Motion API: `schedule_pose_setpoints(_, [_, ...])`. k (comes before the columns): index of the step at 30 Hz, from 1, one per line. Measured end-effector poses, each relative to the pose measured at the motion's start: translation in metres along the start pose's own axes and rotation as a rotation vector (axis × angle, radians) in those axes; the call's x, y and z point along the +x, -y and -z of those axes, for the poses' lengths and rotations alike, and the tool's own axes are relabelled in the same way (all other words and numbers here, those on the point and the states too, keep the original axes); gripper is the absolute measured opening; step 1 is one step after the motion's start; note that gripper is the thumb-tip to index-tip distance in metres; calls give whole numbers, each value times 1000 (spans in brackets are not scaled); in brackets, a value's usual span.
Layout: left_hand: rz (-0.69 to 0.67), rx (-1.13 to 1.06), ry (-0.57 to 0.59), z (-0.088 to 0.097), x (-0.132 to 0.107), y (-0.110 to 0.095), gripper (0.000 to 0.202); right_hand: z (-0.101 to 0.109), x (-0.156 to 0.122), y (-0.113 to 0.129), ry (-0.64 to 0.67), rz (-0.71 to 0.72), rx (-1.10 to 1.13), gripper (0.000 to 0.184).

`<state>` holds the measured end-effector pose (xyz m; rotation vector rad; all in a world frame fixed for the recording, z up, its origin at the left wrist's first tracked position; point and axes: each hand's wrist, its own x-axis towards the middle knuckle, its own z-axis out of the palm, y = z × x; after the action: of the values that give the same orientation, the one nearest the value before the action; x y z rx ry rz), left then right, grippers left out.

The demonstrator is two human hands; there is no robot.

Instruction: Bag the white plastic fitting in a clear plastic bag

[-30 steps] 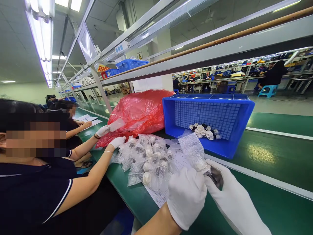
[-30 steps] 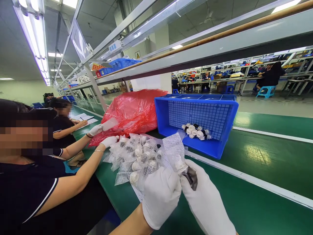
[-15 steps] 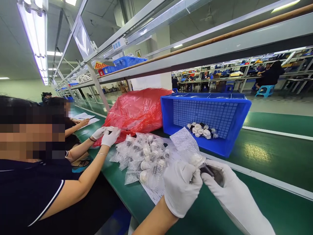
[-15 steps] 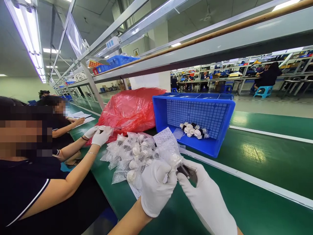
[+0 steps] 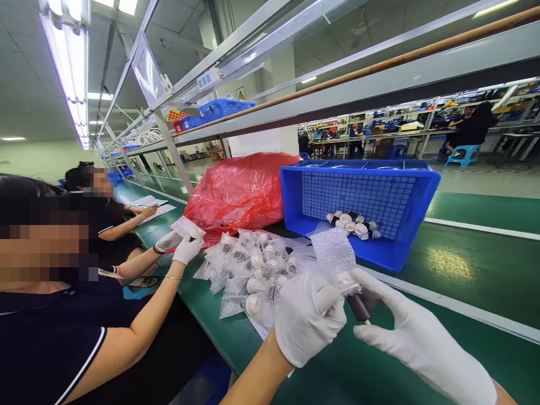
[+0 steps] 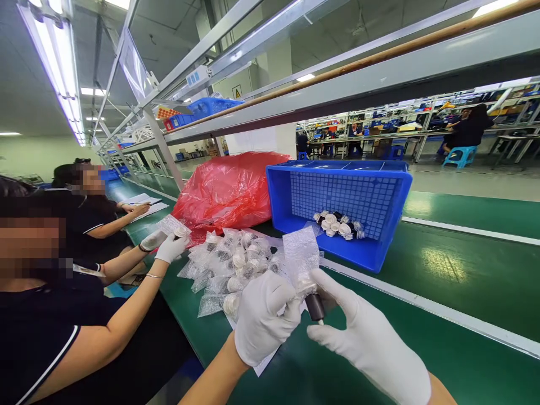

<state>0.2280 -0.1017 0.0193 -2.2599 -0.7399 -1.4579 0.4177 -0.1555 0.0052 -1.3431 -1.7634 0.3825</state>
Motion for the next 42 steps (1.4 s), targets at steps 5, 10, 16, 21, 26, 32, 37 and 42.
schedule_pose_setpoints(5, [-47,-79,43,0,-1,5,19,7,8,-10,-98,366,-272,57])
schedule_pose_setpoints(10, [-28,-132,62,-3,0,5,20,5,12,-17,12,470,-244,61])
schedule_pose_setpoints(16, [-140,51,35,2,3,4,25,-5,3,-2,-75,360,-237,41])
schedule_pose_setpoints(21, [-186,74,91,10,4,5,22,-14,-2,11,-158,337,-292,42])
schedule_pose_setpoints(26, [-191,70,73,12,2,6,22,-21,-2,14,-202,318,-331,40])
schedule_pose_setpoints(32, [-176,10,53,8,-3,6,22,-25,-5,15,-238,336,-359,36])
schedule_pose_setpoints(37, [-196,7,39,5,-4,7,21,-30,-6,12,-262,337,-372,36])
schedule_pose_setpoints(42, [-163,-63,15,0,-13,7,23,-32,-5,10,-244,345,-342,37])
